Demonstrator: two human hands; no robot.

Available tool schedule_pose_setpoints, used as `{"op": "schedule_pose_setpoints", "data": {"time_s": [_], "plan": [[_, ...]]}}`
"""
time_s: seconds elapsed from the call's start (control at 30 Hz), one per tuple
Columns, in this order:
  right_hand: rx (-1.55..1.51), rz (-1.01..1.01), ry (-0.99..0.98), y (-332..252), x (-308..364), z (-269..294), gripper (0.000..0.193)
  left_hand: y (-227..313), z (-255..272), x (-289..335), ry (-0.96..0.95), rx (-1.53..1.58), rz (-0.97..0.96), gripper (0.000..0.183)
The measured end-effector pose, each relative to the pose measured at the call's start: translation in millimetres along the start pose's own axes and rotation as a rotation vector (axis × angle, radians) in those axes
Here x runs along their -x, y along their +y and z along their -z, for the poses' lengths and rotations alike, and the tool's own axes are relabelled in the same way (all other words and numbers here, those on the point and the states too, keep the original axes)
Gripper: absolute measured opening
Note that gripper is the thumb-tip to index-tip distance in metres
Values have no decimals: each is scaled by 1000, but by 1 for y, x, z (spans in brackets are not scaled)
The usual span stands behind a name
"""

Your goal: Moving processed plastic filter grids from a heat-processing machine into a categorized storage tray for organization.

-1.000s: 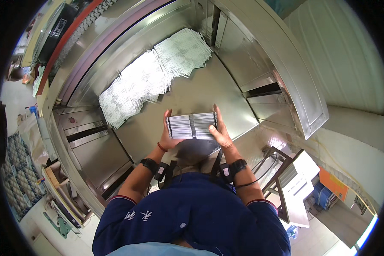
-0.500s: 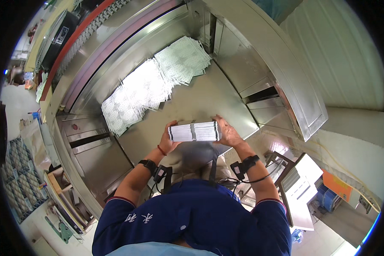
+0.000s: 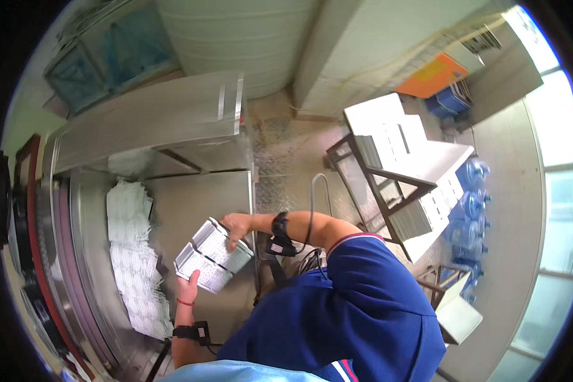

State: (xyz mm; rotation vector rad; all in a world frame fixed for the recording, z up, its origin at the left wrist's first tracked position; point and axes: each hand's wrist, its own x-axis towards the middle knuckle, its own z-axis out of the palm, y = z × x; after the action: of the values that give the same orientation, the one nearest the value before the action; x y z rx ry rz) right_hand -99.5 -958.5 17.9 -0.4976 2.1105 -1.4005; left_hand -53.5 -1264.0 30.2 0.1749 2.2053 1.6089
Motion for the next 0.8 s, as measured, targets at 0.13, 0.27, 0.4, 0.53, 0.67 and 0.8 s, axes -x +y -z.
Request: {"op": "schedule_pose_setpoints", "data": {"time_s": [0.13,0.27,0.4,0.53,0.67,0.8], "plan": [[-363,-386,62,27,89,17,57,24,-57,-36,-275,64,103,45],[-369,-447,307,32,183,70,54,58,-157,-69,-404,248,200,41],[-387,-441,586,61,280,130,56,112,-273,-119,-545,181,129,38],[-398,-402,779,106,378,206,58,146,-406,-170,-619,198,-39,35],[-267,-677,822,123,474,313,50,198,-550,-208,-629,322,142,30],[-130,-901,692,175,547,408,66,205,-684,-242,-653,411,173,34]]}}
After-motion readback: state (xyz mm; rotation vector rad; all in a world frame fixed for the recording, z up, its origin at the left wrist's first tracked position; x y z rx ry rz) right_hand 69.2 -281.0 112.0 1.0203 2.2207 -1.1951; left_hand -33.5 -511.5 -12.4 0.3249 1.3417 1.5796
